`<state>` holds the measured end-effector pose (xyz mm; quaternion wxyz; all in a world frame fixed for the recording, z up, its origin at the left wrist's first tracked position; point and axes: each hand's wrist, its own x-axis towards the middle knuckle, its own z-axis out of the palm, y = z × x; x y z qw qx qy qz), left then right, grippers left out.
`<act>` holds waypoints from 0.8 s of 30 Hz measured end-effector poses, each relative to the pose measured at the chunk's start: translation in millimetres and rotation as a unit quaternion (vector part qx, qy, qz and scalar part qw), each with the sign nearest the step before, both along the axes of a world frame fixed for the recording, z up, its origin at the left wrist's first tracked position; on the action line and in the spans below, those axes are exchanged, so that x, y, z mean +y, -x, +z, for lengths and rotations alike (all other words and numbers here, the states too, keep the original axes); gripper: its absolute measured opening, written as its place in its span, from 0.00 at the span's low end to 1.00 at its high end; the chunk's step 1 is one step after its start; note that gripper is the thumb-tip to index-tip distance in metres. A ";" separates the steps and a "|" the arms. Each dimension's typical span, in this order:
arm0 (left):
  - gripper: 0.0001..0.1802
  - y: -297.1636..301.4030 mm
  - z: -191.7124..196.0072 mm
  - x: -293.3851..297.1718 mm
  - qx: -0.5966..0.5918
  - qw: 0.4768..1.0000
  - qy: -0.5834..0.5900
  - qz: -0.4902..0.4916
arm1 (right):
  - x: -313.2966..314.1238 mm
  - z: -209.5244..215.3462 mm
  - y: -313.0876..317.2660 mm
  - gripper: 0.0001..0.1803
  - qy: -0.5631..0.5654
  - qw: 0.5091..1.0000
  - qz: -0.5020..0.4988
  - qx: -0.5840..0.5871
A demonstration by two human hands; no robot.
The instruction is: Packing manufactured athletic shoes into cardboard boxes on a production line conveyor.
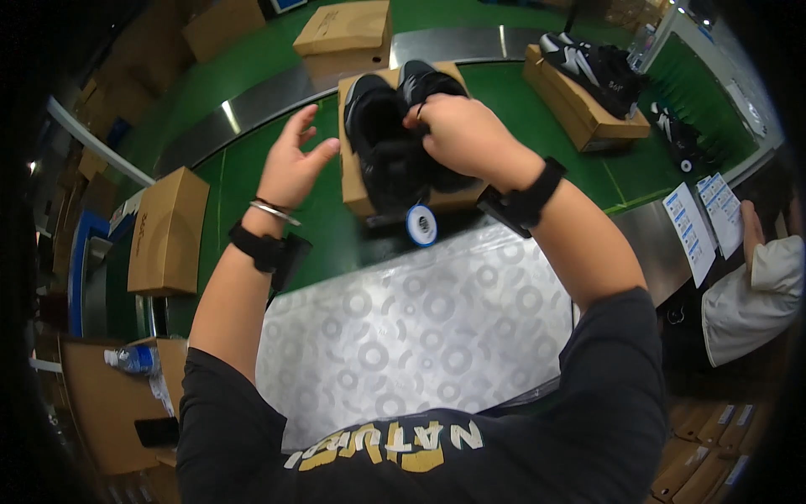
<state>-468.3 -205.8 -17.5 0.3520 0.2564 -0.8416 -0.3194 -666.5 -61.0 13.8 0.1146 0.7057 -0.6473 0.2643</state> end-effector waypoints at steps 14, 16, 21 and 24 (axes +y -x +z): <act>0.10 75.2 26.2 -31.0 -0.057 0.993 -0.053 -0.092 | -65.8 -10.7 80.9 0.11 -0.118 0.894 -0.042 -0.431; 0.11 75.9 30.4 -39.0 -0.063 0.984 -0.129 -0.103 | -69.7 -9.3 85.7 0.14 -0.116 0.888 -0.031 -0.443; 0.23 13.2 -1.7 -16.2 -0.012 0.998 -0.010 -0.055 | -25.8 23.8 15.2 0.17 0.060 0.998 0.003 0.025; 0.21 -58.6 -13.4 34.9 -0.061 0.997 0.046 -0.023 | -6.3 24.9 -30.4 0.28 -0.062 0.976 0.181 -0.100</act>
